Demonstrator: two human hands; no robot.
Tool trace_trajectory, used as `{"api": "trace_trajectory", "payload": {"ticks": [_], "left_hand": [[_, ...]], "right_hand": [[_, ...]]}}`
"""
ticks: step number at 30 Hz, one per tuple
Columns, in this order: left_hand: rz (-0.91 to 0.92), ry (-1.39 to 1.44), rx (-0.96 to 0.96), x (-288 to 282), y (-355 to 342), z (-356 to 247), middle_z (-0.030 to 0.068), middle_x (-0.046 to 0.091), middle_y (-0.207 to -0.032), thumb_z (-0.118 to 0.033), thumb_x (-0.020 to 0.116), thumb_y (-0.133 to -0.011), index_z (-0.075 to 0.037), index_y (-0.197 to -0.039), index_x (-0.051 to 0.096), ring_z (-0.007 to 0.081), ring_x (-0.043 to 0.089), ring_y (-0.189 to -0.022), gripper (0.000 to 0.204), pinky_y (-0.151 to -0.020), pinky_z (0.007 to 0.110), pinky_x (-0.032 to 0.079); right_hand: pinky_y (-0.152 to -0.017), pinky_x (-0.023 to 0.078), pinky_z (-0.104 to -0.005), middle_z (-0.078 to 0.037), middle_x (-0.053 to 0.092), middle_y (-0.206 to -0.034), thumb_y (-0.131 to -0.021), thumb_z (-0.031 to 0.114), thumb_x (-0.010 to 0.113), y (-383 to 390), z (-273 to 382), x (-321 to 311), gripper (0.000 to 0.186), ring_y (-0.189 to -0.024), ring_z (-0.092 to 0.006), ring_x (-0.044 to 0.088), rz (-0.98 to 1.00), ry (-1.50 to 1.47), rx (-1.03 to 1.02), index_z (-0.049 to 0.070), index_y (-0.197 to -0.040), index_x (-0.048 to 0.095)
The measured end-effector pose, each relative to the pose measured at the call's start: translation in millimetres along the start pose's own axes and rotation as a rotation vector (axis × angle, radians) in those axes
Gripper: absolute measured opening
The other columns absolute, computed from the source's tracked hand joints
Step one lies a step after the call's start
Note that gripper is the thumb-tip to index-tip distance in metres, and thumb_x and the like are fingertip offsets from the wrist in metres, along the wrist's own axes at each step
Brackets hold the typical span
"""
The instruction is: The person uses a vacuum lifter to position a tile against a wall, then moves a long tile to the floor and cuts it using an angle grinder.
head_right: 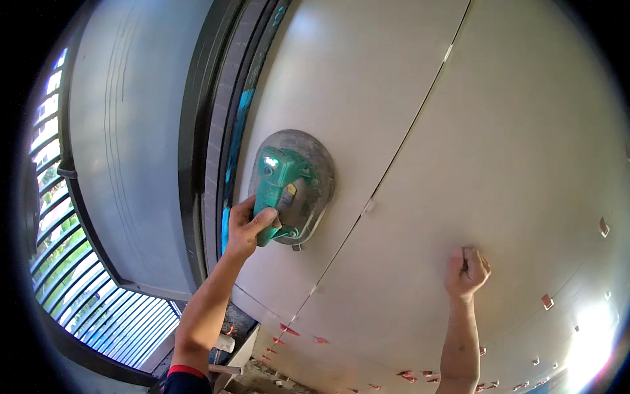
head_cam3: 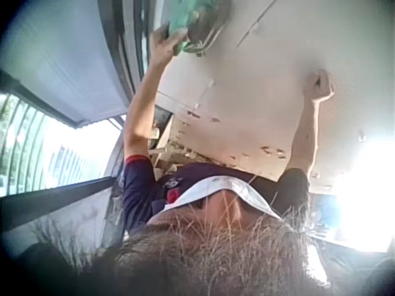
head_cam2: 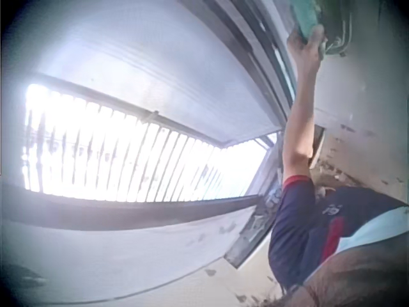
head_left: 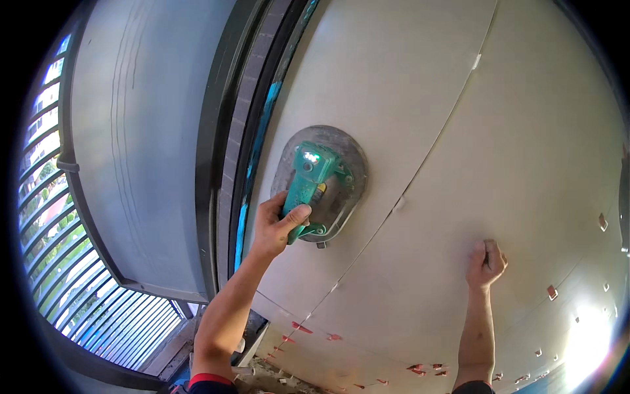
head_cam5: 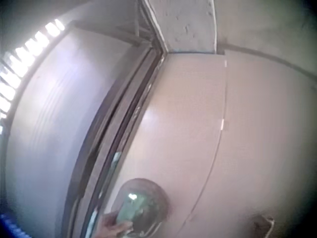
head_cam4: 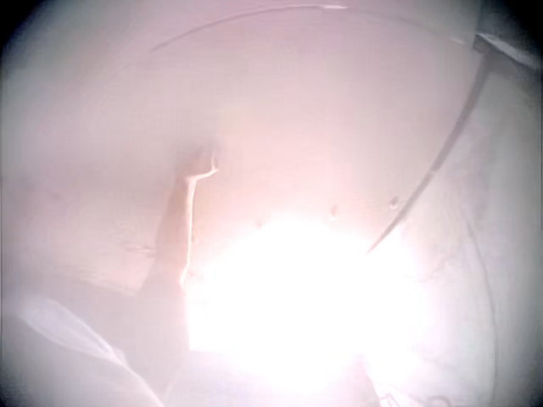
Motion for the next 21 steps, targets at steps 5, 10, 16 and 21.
{"api": "trace_trajectory", "payload": {"ticks": [5,10,16,21], "left_hand": [[0.015,-0.016,0.044,1.1,-5.0,-5.6,0.0041,0.063,-0.077,-0.040,0.078,-0.085,0.003,-0.104,0.065,0.0113,0.059,-0.072,0.049,-0.064,0.025,0.045],[0.004,-0.021,0.043,2.0,-1.4,-9.3,0.0034,0.063,-0.077,-0.042,0.077,-0.085,0.003,-0.104,0.065,0.0107,0.058,-0.072,0.050,-0.064,0.025,0.043],[0.026,0.012,0.048,0.5,3.2,-5.0,0.0038,0.064,-0.078,-0.040,0.077,-0.086,0.002,-0.101,0.065,0.0108,0.058,-0.072,0.046,-0.065,0.026,0.043],[0.021,0.014,0.047,5.3,2.5,-11.8,0.0045,0.064,-0.076,-0.034,0.076,-0.086,0.002,-0.100,0.065,0.0117,0.059,-0.071,0.040,-0.066,0.027,0.045]], "right_hand": [[-0.043,0.032,-0.0269,-0.004,0.046,-0.054,-0.079,-0.002,0.062,-14.2,17.0,33.9,0.016,-0.044,-0.0139,0.037,0.074,0.018,-0.190,0.003,-0.068,0.052],[-0.042,0.041,-0.0295,-0.005,0.055,-0.055,-0.080,0.008,0.070,-48.8,66.4,67.0,0.021,-0.044,-0.0196,0.051,0.191,0.147,-0.240,0.005,-0.067,0.054],[-0.043,0.044,-0.0351,-0.006,0.057,-0.053,-0.088,0.044,0.070,-91.5,104.3,137.5,0.045,-0.043,-0.0248,0.055,0.414,0.491,-0.132,0.010,-0.063,0.057],[-0.042,0.043,-0.0378,-0.005,0.058,-0.052,-0.089,0.048,0.067,-101.1,100.3,139.3,0.049,-0.043,-0.0256,0.055,0.543,0.623,-0.037,0.011,-0.059,0.058]]}}
Point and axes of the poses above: each hand's wrist, its own y-axis away from the middle knuckle, its own x-axis out of the palm, z = x × y, the point moved 8 cm from there along -y, towards the middle knuckle
